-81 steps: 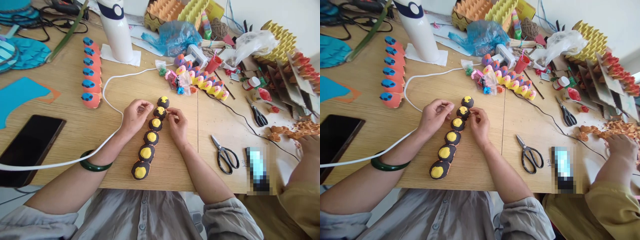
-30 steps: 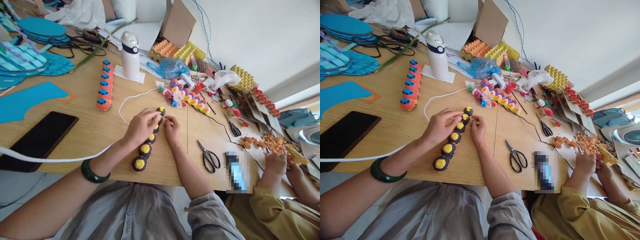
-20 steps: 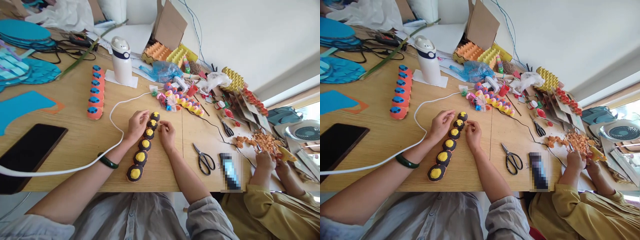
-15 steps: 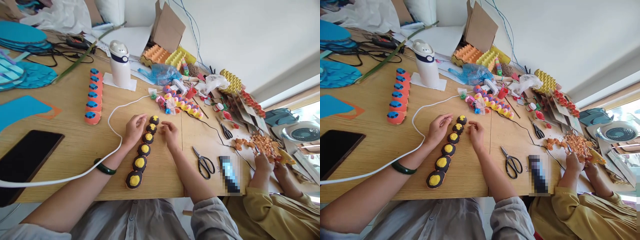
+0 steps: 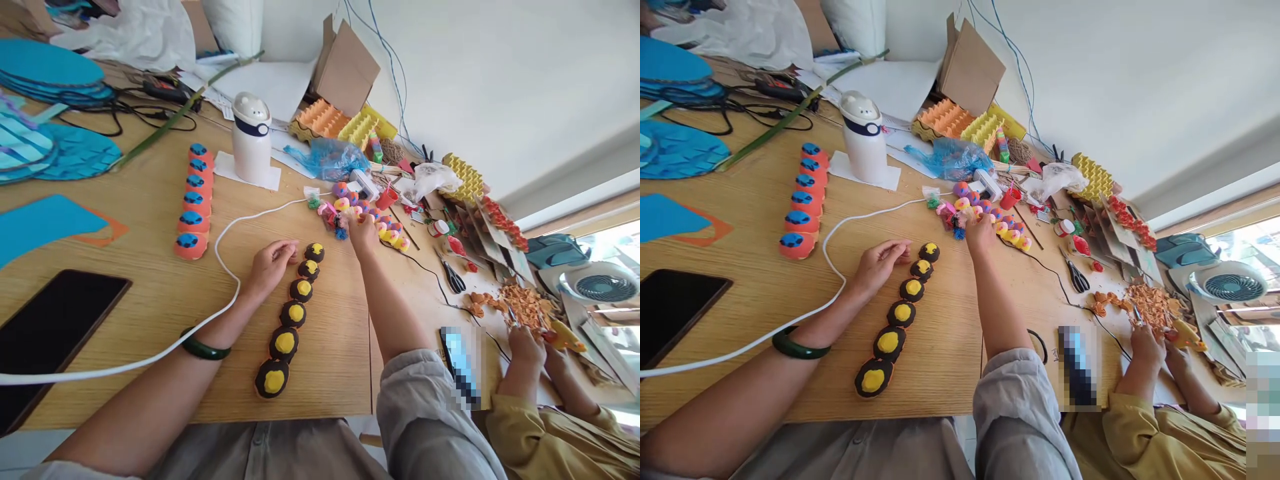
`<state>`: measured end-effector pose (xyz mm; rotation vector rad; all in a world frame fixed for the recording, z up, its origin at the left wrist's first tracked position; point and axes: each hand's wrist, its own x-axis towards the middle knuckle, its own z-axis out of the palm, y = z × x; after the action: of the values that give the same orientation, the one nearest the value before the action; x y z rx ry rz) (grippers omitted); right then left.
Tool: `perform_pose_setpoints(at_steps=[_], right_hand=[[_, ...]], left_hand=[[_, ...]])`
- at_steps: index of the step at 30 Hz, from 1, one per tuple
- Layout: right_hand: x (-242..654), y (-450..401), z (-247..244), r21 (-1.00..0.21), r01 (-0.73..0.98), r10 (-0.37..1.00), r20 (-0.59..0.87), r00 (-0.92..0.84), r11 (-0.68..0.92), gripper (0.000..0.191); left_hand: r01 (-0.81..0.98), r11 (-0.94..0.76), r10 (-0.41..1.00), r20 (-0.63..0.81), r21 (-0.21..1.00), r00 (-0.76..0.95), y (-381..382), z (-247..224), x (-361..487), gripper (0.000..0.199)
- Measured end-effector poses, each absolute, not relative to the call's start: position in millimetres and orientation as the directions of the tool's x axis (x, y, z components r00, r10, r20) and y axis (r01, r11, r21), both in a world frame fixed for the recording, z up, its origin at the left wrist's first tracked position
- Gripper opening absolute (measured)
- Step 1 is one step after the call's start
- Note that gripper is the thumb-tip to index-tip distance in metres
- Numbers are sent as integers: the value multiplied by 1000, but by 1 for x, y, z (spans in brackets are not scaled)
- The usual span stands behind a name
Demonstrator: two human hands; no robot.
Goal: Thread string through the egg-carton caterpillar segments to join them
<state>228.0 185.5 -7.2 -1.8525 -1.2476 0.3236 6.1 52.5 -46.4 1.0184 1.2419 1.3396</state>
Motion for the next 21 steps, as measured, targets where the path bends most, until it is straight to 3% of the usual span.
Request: perform_pose_setpoints(at_steps=[4,8,12,16,21], right_hand=[[222,182,1,-772,628,833,277,478,-103,2],[209,147,7,-796,606,829,342,443,4,9],[184,86,-4,-823,445,797,514,318,353,13],[160,31,-16,-676,487,736,671,94,553,1],[147,6,-23,-701,413,764,645,20,581,7]], left_hand=[[-107,8,987,-25,994,-158,52,-44,5,46],[-83,-49,978,31,995,-209,46,-34,5,41],[-54,-181,978,174,982,-112,30,-17,9,33],[-211,-168,983,179,963,36,16,-5,19,32],[-236,-184,983,182,954,-31,16,-9,23,26]])
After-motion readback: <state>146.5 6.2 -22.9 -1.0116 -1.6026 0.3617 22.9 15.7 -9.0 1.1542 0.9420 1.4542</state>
